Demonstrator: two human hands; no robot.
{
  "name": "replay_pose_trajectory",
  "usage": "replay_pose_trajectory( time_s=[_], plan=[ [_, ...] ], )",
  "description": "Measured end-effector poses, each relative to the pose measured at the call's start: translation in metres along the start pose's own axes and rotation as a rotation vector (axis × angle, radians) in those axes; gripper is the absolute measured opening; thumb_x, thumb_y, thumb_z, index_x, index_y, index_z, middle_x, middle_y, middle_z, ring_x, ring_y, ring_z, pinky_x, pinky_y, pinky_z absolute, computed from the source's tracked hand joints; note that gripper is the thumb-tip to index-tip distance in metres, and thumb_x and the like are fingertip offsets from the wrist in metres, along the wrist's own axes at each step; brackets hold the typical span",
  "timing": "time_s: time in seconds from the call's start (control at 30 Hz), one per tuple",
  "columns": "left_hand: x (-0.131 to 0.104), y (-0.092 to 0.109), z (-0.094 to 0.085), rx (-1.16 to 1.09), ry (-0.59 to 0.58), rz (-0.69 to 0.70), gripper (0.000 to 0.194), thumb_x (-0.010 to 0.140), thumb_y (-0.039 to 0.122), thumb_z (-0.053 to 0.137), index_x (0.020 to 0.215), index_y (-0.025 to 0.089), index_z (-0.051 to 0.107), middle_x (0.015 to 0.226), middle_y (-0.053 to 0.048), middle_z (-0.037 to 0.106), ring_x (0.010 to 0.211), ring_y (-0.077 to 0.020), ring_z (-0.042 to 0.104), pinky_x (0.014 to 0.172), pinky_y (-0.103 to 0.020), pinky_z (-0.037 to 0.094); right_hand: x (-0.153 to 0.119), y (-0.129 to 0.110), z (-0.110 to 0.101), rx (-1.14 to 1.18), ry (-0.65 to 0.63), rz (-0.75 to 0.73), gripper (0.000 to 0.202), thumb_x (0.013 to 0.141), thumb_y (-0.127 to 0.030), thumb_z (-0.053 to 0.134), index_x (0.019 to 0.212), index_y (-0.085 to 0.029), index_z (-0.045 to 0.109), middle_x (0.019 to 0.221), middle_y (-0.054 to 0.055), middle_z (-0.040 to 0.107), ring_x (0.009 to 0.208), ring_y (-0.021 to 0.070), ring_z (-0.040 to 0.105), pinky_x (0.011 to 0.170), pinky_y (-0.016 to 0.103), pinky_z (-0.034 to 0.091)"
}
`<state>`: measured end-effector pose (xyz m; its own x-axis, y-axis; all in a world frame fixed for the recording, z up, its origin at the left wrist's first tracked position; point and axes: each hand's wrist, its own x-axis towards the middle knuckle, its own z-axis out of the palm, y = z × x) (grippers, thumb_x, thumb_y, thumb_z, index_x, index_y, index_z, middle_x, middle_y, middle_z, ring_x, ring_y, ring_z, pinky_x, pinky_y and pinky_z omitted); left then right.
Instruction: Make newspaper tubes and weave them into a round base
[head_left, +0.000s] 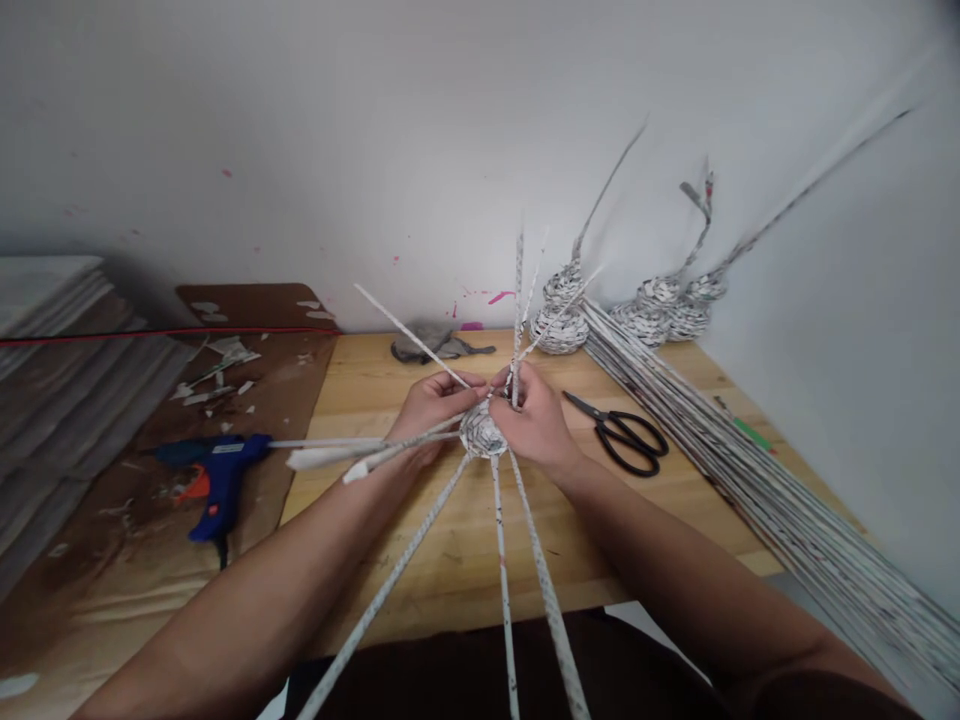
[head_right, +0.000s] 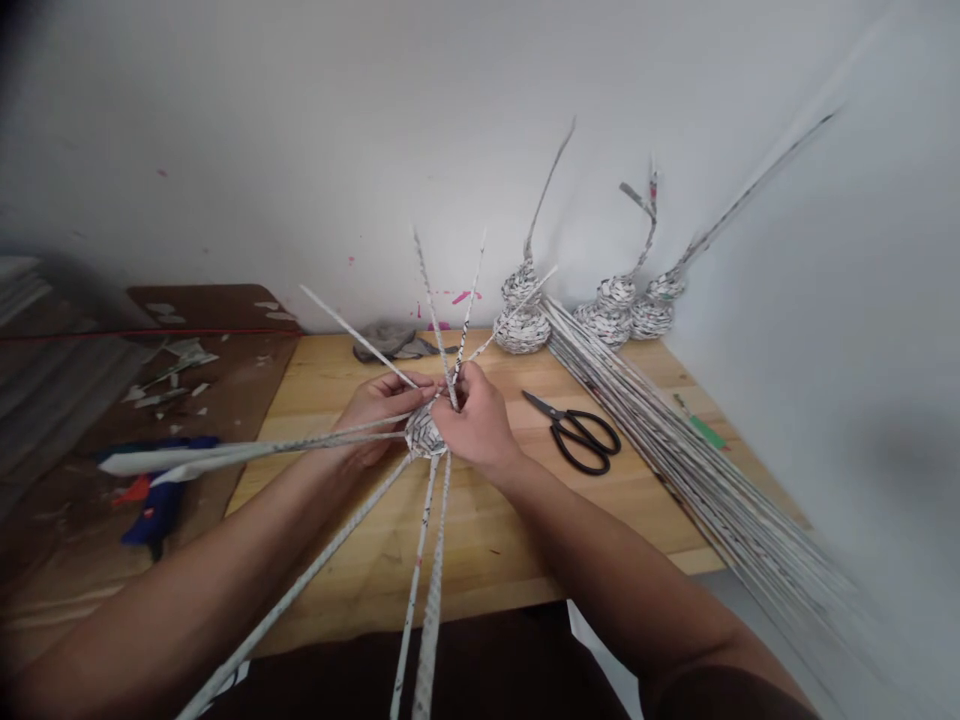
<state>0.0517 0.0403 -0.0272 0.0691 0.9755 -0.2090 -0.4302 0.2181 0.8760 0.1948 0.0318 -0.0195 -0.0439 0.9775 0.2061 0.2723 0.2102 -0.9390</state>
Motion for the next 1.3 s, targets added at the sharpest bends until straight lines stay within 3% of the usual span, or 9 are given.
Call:
replay_pose_trajectory(
  time_s=[0.17,0.3,0.47,0.63,0.8,0.93,1.3],
  plan=[
    [0.003,0.002,-0.002,0.049,0.067,0.103,0.040,0.047,0.028,0.093,0.076,0.015,0.070,0.063,0.000,0.068,0.054,-0.0130,0.062,0.056,-0.026,0.049,0.001,0.003,0.001,-0.030,-0.004,0.046,0.021,0.076,-0.031,0.065,0.090,-0.023,0.052,0.076,-0.002,0.065,0.066,0.0152,0.061,0.060,0.026,0.047],
    [0.002,0.010,-0.002,0.082,0.053,0.147,0.042,0.046,0.030,0.093,0.076,0.015,0.068,0.063,0.000,0.069,0.054,-0.0127,0.062,0.055,-0.025,0.049,0.001,0.005,-0.001,-0.029,-0.151,0.082,0.019,0.080,-0.036,0.063,0.091,-0.021,0.060,0.081,0.001,0.068,0.071,0.0164,0.063,0.065,0.028,0.049],
    [0.002,0.016,-0.008,0.143,-0.056,0.004,0.049,0.048,0.029,0.093,0.091,0.015,0.076,0.074,-0.005,0.075,0.059,-0.0161,0.066,0.061,-0.029,0.053,-0.002,0.002,-0.005,-0.062,-0.160,0.044,0.014,0.080,-0.033,0.063,0.084,-0.019,0.063,0.075,0.000,0.067,0.068,0.0157,0.061,0.063,0.027,0.046],
    [0.004,0.013,-0.014,0.147,-0.142,-0.029,0.033,0.053,0.031,0.092,0.078,0.015,0.079,0.080,-0.011,0.077,0.065,-0.0207,0.069,0.065,-0.034,0.056,-0.002,0.001,-0.005,0.000,-0.187,0.031,0.011,0.079,-0.029,0.065,0.081,-0.019,0.064,0.074,-0.001,0.067,0.067,0.0142,0.060,0.063,0.025,0.046],
    [0.004,0.011,-0.014,0.203,-0.144,-0.012,0.035,0.050,0.034,0.093,0.076,0.016,0.078,0.076,-0.008,0.076,0.064,-0.0204,0.069,0.065,-0.034,0.056,0.000,0.003,-0.005,-0.039,-0.163,0.049,0.013,0.078,-0.032,0.067,0.076,-0.019,0.065,0.072,-0.001,0.069,0.066,0.0150,0.061,0.061,0.025,0.046],
    [0.006,0.011,-0.012,0.314,-0.097,0.070,0.035,0.044,0.033,0.094,0.069,0.016,0.076,0.068,-0.006,0.074,0.060,-0.0176,0.065,0.060,-0.029,0.053,0.002,0.004,-0.006,-0.088,-0.187,0.070,0.016,0.080,-0.033,0.065,0.072,-0.018,0.068,0.070,0.002,0.071,0.066,0.0171,0.063,0.058,0.025,0.045],
    [0.009,0.004,-0.017,0.451,-0.133,0.257,0.028,0.053,0.032,0.091,0.074,0.017,0.079,0.075,-0.006,0.076,0.067,-0.0182,0.066,0.065,-0.028,0.052,0.003,0.001,-0.010,-0.194,-0.206,-0.001,0.021,0.083,-0.032,0.061,0.068,-0.018,0.066,0.064,0.000,0.066,0.061,0.0153,0.060,0.057,0.025,0.041]
  ],
)
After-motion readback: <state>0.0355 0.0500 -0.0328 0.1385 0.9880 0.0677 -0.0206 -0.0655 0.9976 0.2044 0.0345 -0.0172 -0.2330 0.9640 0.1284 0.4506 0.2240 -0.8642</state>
